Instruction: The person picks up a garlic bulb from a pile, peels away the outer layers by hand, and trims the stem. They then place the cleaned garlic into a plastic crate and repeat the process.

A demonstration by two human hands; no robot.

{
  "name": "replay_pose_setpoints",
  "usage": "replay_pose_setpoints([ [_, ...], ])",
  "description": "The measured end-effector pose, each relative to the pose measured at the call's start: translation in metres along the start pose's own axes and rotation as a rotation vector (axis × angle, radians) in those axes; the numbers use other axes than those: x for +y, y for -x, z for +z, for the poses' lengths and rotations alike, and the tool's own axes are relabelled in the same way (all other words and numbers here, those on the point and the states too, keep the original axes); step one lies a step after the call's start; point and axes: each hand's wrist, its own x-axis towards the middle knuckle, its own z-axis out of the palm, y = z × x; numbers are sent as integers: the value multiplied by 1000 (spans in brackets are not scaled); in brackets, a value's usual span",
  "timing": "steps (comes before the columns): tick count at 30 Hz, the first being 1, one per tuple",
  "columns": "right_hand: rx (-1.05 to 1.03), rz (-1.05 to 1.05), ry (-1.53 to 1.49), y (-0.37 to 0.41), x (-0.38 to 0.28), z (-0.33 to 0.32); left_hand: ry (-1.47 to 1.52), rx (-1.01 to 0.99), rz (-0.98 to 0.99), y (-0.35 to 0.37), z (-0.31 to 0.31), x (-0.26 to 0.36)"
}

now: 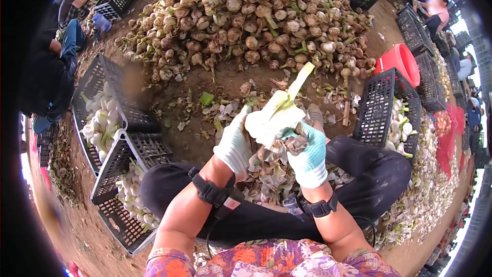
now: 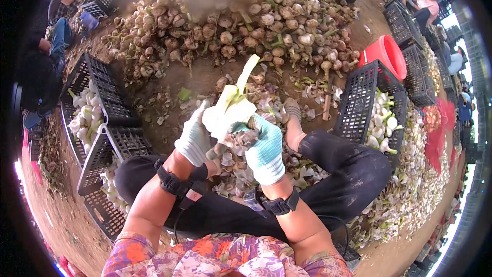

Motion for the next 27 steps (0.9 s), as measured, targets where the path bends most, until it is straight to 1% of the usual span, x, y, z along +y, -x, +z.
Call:
replay_pose_setpoints([
  [1, -13, -13, 140, -1, 7, -6, -135, -217, -53, 0, -18, 5],
  [2, -22, -29, 281, -1, 10, -9, -265, -136, 203, -9, -21, -2],
  [3, -17, -33, 284, -1, 8, -10, -393, -56, 459, -16, -21, -8],
  [4, -22, 3, 319, 0, 4, -10, -549, -80, 555, -12, -16, -9],
  [5, -30, 43, 353, 3, 2, -10, -548, -80, 552, -7, -10, -9],
  [6, -42, 45, 307, 4, 22, -20, -473, -95, 511, 0, -4, -9],
  [7, -45, 45, 306, 8, 27, -20, -399, -111, 472, 3, -1, -8],
  [8, -12, -124, 383, 12, 30, -20, -290, -143, 383, -2, -8, -5],
  [9, 21, -294, 460, 13, 33, -21, -290, -143, 387, -5, -11, -4],
  [10, -103, -83, 364, 7, 34, -26, -342, -124, 383, -5, -9, -2],
  [11, -102, -84, 364, 5, 34, -27, -396, -106, 377, -4, -5, -1],
  [12, -116, -142, 456, 4, 33, -28, -475, -172, 435, 3, -2, -3],
  [13, -130, -199, 548, 3, 29, -26, -618, -231, 548, 4, -2, -6],
  [14, -127, -196, 546, 3, 25, -25, -654, -234, 564, 3, -3, -9],
  [15, -141, -192, 471, 3, 21, -24, -689, -236, 580, 2, -6, -11],
  [16, -156, -191, 397, 4, 19, -24, -645, -200, 522, 3, -8, -8],
  [17, -24, 60, 134, 1, 32, -31, -602, -165, 463, 6, -6, -4],
  [18, 45, 37, 301, -6, 39, -40, -678, -157, 489, 12, 0, -4],
  [19, 114, 12, 468, -15, 40, -47, -679, -163, 487, 12, 0, -4],
  [21, 156, -150, 801, -27, 83, -77, -482, -266, 408, 12, -2, 0],
  [22, -4, 259, 613, -26, 62, -75, -728, -263, 510, 11, -4, 1],
  [23, -58, -256, 1202, -21, 75, -71, -725, -254, 506, 11, -6, 0],
  [25, -432, 343, 1395, -24, 53, -63, -509, -312, 411, 8, -5, 2],
  [26, -283, 30, 1192, -17, 59, -67, -485, -355, 406, 11, 0, 8],
  [27, -137, -265, 969, -11, 65, -70, -414, -272, 422, 8, -8, 4],
])
